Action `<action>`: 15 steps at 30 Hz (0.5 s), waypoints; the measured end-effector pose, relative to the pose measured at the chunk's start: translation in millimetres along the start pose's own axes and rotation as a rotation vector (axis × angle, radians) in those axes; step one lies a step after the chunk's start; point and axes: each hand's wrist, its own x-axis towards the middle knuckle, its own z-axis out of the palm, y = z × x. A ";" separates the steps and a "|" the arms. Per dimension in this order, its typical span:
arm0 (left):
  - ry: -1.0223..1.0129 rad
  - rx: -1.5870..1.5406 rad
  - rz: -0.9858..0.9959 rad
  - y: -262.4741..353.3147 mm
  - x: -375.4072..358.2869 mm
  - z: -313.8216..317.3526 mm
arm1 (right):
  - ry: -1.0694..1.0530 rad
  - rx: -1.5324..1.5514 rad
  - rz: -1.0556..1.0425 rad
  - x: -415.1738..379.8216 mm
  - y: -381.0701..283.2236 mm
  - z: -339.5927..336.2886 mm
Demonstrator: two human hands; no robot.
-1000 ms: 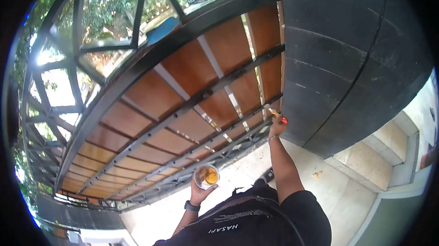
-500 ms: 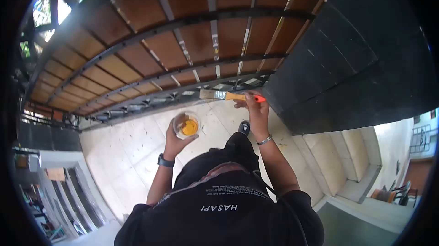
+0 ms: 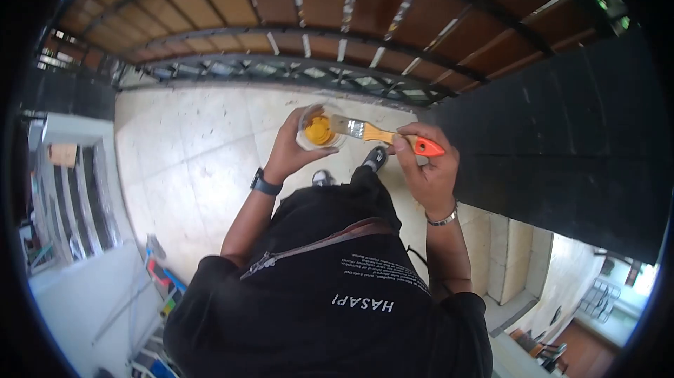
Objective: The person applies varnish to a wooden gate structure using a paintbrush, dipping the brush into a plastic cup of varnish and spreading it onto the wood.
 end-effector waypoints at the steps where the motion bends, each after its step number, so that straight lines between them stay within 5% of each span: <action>1: 0.007 0.005 0.014 2.5 -2.4 -2.8 | 0.019 -0.026 0.006 -2.3 0.7 2.6; 15: -0.007 0.097 0.039 12.8 -35.0 -16.4 | -0.262 -0.164 -0.077 -22.8 15.7 65.9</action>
